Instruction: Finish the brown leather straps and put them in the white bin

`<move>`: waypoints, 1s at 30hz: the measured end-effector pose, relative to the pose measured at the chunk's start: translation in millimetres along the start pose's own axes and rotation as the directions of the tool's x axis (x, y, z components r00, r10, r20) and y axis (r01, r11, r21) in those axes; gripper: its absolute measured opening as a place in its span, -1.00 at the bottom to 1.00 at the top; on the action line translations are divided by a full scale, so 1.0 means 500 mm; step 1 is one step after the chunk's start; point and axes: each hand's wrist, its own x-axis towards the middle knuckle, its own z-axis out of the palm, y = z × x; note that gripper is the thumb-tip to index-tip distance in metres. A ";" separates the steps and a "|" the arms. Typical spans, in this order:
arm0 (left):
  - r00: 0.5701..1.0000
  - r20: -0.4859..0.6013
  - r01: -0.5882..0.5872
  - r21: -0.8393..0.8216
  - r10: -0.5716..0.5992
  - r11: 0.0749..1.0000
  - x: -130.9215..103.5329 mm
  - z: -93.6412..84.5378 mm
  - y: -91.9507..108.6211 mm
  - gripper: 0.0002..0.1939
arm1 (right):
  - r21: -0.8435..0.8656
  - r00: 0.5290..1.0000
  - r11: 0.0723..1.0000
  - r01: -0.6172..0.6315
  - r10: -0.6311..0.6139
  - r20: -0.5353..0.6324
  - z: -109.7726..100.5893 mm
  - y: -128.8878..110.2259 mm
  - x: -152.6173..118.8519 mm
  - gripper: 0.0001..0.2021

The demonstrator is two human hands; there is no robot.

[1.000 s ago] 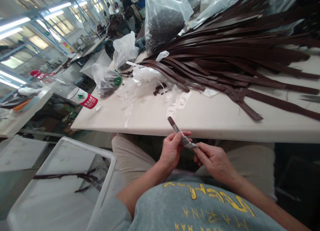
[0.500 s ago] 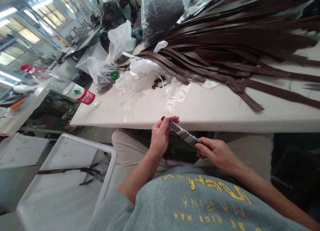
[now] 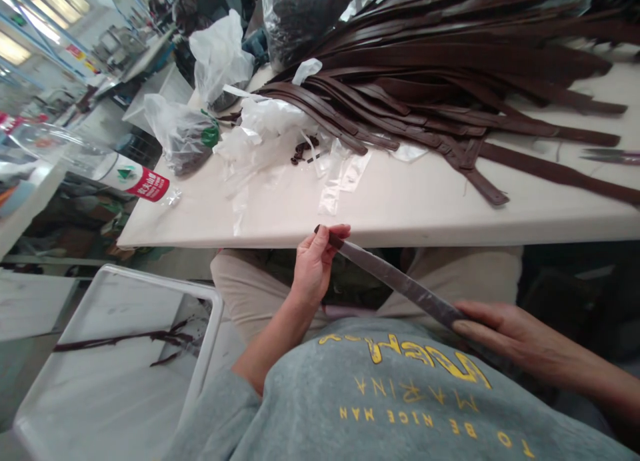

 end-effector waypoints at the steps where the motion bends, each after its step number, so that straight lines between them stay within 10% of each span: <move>1: 1.000 0.022 0.020 0.001 -0.020 1.000 -0.008 0.007 -0.009 -0.63 | -0.005 0.999 1.000 0.018 -0.018 0.046 0.003 -0.019 0.017 -0.67; 8: 0.991 0.088 0.097 0.039 -0.100 0.995 -0.031 0.031 -0.026 -0.64 | 0.190 0.985 0.974 0.120 -0.140 0.096 0.072 -0.161 0.154 -0.63; 13: 0.999 -0.029 0.026 -0.008 -0.026 1.000 -0.005 -0.005 -0.005 -0.64 | 0.144 0.980 0.990 0.009 -0.037 0.196 0.064 -0.118 0.125 -0.61; 20: 0.989 0.092 0.081 0.339 -0.119 0.937 -0.011 -0.021 -0.024 -0.59 | -0.074 0.994 0.997 0.037 -0.029 0.101 0.003 -0.048 0.079 -0.56; 30: 0.975 0.042 0.213 0.123 -0.220 0.969 -0.017 -0.012 -0.029 -0.45 | -0.102 0.991 0.989 0.111 -0.118 -0.059 0.042 -0.114 0.118 -0.78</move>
